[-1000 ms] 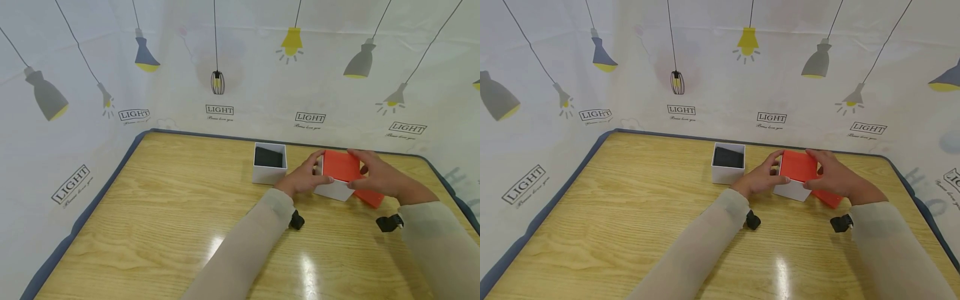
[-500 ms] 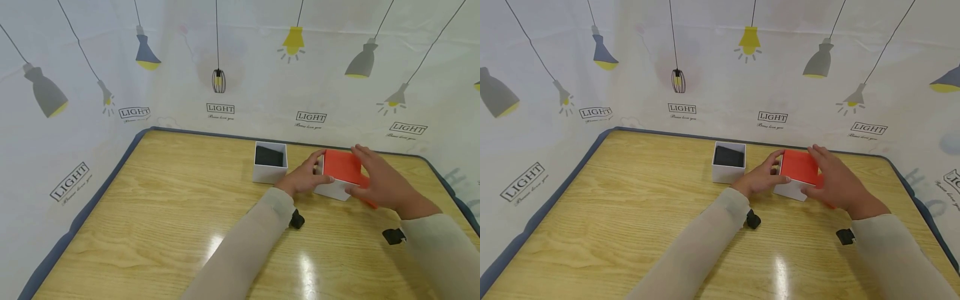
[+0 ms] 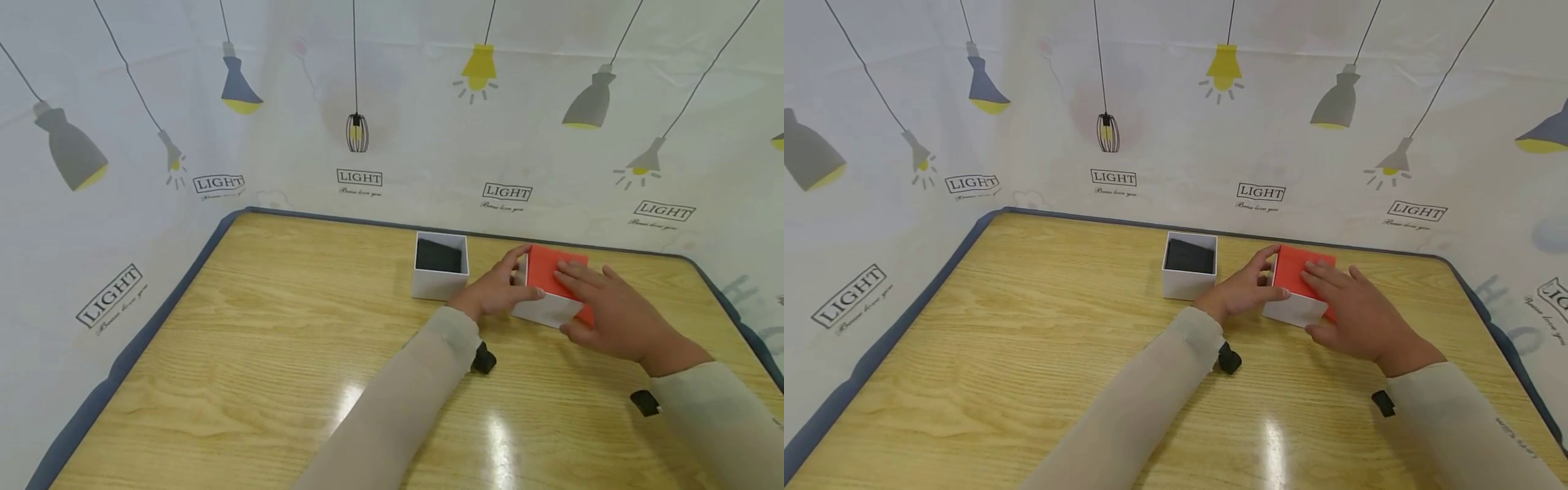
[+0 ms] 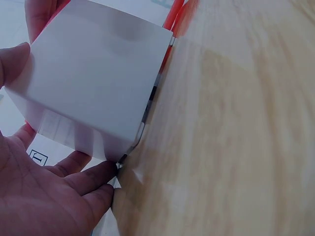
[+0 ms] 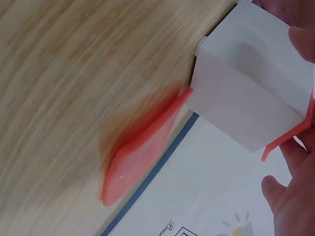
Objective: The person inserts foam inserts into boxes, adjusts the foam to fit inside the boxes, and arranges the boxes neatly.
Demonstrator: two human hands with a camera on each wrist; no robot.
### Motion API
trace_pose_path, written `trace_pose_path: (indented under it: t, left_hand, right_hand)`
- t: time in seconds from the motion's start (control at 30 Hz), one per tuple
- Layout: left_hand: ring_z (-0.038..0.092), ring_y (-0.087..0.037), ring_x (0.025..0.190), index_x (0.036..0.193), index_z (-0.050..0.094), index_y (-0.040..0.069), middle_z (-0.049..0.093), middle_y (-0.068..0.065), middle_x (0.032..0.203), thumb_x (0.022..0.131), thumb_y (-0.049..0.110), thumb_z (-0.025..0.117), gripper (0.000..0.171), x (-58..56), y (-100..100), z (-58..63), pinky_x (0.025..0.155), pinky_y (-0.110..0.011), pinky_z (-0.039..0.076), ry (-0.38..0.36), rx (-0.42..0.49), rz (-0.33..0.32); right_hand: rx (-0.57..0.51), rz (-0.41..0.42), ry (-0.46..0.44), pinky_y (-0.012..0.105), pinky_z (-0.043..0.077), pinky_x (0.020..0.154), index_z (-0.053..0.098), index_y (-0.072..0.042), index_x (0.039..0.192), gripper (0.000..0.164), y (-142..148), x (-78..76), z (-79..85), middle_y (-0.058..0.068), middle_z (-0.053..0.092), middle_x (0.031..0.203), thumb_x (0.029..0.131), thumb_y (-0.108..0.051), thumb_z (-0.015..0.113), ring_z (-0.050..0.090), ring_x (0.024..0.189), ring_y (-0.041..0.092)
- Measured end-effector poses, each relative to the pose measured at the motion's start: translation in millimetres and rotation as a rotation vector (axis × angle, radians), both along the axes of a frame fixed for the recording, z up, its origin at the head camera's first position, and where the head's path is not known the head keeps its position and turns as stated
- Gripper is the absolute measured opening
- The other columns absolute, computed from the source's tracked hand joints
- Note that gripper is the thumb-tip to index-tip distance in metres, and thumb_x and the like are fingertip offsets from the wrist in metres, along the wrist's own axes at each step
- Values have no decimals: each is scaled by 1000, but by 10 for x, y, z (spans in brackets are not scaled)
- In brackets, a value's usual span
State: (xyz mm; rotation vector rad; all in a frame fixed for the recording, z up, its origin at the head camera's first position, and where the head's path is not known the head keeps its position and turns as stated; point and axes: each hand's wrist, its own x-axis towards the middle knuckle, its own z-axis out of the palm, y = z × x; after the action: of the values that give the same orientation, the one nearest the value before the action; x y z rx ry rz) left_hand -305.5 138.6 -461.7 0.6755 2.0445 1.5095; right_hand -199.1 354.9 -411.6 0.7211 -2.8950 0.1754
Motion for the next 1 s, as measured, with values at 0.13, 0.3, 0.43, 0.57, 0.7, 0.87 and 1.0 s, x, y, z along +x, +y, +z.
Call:
trace_pose_path:
  t: [0.13, 0.3, 0.43, 0.57, 0.7, 0.87, 1.0]
  left_hand:
    - [49, -16, 142, 166, 19, 48, 35, 2, 168, 95, 37, 78, 92, 3, -5, 9, 118, -40, 41, -8, -4, -2]
    - [49, -17, 142, 164, 20, 52, 34, 3, 168, 95, 38, 78, 90, 13, -10, 13, 119, -41, 40, -27, -2, 0]
    - [49, -17, 143, 163, 21, 54, 34, 3, 169, 96, 38, 77, 89, 21, -12, 10, 119, -41, 41, -29, 1, 1]
    - [49, -17, 143, 163, 20, 53, 34, 2, 168, 96, 38, 77, 89, 23, -12, 2, 118, -41, 42, -18, 2, 2]
    - [49, -17, 142, 163, 20, 52, 35, 2, 168, 96, 39, 77, 89, 14, -7, -12, 117, -40, 43, -4, 0, -2]
    - [50, -16, 141, 164, 21, 50, 37, 1, 167, 96, 37, 77, 89, 3, -4, -18, 114, -37, 45, 13, 7, -6]
    - [51, -16, 139, 164, 22, 50, 37, 0, 166, 96, 36, 77, 89, 1, -9, -21, 111, -35, 46, 13, 14, -5]
  right_hand:
    - [13, -15, -30, 69, 25, 121, 51, 1, 152, 84, -10, -12, -25, 22, 47, 160, 82, -25, 88, 45, 145, 45]
    - [34, -36, -70, 71, 26, 120, 52, 1, 152, 84, -39, -24, -34, 23, 49, 158, 81, -27, 88, 44, 146, 45]
    - [45, -36, -66, 72, 29, 118, 55, 1, 150, 83, -52, -41, -54, 22, 53, 156, 80, -28, 89, 47, 144, 44]
    - [47, -35, -99, 72, 27, 119, 53, 0, 151, 83, -69, -58, -65, 22, 52, 156, 82, -29, 88, 49, 143, 45]
    - [64, -38, -124, 73, 26, 118, 52, 1, 152, 82, -84, -76, -59, 23, 52, 156, 84, -29, 87, 49, 142, 46]
    - [84, -13, -94, 74, 29, 115, 56, 2, 148, 78, -117, -94, -25, 23, 57, 151, 83, -28, 87, 55, 137, 45]
    - [99, 1, -77, 74, 30, 115, 59, 2, 145, 75, -143, -110, 0, 23, 61, 147, 82, -28, 87, 58, 134, 44]
